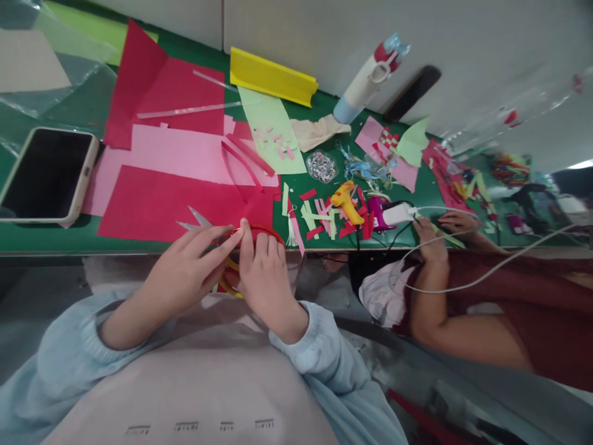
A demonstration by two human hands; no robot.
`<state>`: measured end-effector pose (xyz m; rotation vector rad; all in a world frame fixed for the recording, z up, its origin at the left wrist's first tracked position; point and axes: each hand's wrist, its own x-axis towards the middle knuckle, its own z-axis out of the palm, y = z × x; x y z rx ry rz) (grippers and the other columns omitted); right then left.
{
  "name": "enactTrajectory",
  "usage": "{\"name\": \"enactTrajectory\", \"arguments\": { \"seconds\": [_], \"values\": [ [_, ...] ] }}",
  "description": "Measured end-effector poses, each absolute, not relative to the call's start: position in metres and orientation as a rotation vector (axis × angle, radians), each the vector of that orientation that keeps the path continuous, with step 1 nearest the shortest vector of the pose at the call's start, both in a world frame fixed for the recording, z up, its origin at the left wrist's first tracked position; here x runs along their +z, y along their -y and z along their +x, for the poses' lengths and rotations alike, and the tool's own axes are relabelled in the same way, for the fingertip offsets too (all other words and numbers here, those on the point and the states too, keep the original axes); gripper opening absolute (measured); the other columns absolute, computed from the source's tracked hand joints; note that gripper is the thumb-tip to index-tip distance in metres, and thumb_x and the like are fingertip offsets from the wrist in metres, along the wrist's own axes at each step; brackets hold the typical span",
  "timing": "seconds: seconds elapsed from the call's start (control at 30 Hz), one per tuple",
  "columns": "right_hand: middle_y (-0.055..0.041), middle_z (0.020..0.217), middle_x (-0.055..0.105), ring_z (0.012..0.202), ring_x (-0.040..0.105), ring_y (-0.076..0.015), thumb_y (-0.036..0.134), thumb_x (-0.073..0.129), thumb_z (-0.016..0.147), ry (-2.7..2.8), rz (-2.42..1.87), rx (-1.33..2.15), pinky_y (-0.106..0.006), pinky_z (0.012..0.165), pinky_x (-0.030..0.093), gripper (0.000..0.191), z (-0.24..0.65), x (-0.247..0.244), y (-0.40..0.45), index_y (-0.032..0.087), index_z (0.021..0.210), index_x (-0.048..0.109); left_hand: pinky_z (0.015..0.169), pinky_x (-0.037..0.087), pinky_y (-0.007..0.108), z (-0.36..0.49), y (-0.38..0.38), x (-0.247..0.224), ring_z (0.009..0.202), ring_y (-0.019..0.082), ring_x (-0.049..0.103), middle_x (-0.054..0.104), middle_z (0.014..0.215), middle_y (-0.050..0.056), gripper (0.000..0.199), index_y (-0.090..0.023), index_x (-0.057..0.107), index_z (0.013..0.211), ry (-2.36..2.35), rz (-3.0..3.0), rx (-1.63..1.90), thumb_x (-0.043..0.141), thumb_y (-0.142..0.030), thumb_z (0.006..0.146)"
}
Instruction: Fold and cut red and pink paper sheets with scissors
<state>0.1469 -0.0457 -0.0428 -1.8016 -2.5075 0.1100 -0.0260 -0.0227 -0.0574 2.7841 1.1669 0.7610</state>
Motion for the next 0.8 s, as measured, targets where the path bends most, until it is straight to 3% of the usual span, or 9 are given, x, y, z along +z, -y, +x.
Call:
{"name": "enactTrajectory", "arguments": {
  "seconds": [0.23, 0.5, 0.6, 0.7, 0.8],
  "values": [
    [-0.0175, 0.111, 0.054, 0.100, 0.048, -0.0271, 0.018, 0.047, 0.095, 2.510, -1.818, 0.100, -0.047, 0.091, 0.047, 0.070, 0.147, -0.044, 0.043, 0.007, 0.157, 0.017, 0.100, 0.052, 0.048, -0.026, 0.025, -0.065, 0.120, 0.031, 0.060, 0.062, 0.132, 0.016, 0.059, -0.022, 0.036, 0.152, -1.218, 2.751, 0.687, 0.047, -0.016, 0.094],
    [-0.0211, 0.113, 0.053, 0.104, 0.051, -0.0300, 0.028, 0.063, 0.088, 2.469, -1.839, 0.176, -0.049, 0.094, 0.046, 0.082, 0.150, -0.045, 0.041, 0.003, 0.155, 0.021, 0.096, 0.053, 0.048, -0.023, 0.026, -0.066, 0.119, 0.031, 0.062, 0.064, 0.130, 0.017, 0.050, -0.020, 0.050, 0.143, -1.240, 2.792, 0.651, 0.046, -0.016, 0.094],
    [-0.0204, 0.113, 0.055, 0.105, 0.052, -0.0318, 0.034, 0.069, 0.084, 2.370, -1.863, 0.223, -0.050, 0.093, 0.047, 0.091, 0.159, -0.046, 0.039, 0.004, 0.154, 0.021, 0.089, 0.055, 0.042, -0.026, 0.028, -0.062, 0.100, 0.025, 0.068, 0.071, 0.112, 0.011, 0.035, -0.021, 0.061, 0.126, -1.286, 2.807, 0.796, 0.051, -0.018, 0.093],
    [-0.0216, 0.119, 0.056, 0.114, 0.052, -0.0345, 0.041, 0.072, 0.081, 2.202, -1.877, 0.373, -0.053, 0.098, 0.046, 0.094, 0.179, -0.044, 0.037, 0.005, 0.153, 0.023, 0.074, 0.054, 0.035, -0.028, 0.029, -0.059, 0.074, 0.019, 0.064, 0.068, 0.079, 0.005, 0.008, -0.022, 0.064, 0.091, -1.396, 2.774, 0.908, 0.056, -0.021, 0.092],
    [-0.0214, 0.130, 0.055, 0.120, 0.053, -0.0326, 0.036, 0.074, 0.078, 1.970, -1.945, 0.664, -0.050, 0.102, 0.046, 0.091, 0.212, -0.039, 0.039, 0.010, 0.150, 0.026, 0.065, 0.051, 0.034, -0.028, 0.026, -0.063, 0.067, 0.020, 0.059, 0.061, 0.067, 0.004, 0.017, -0.022, 0.059, 0.076, -1.464, 2.750, 0.862, 0.055, -0.022, 0.092]
  ]
}}
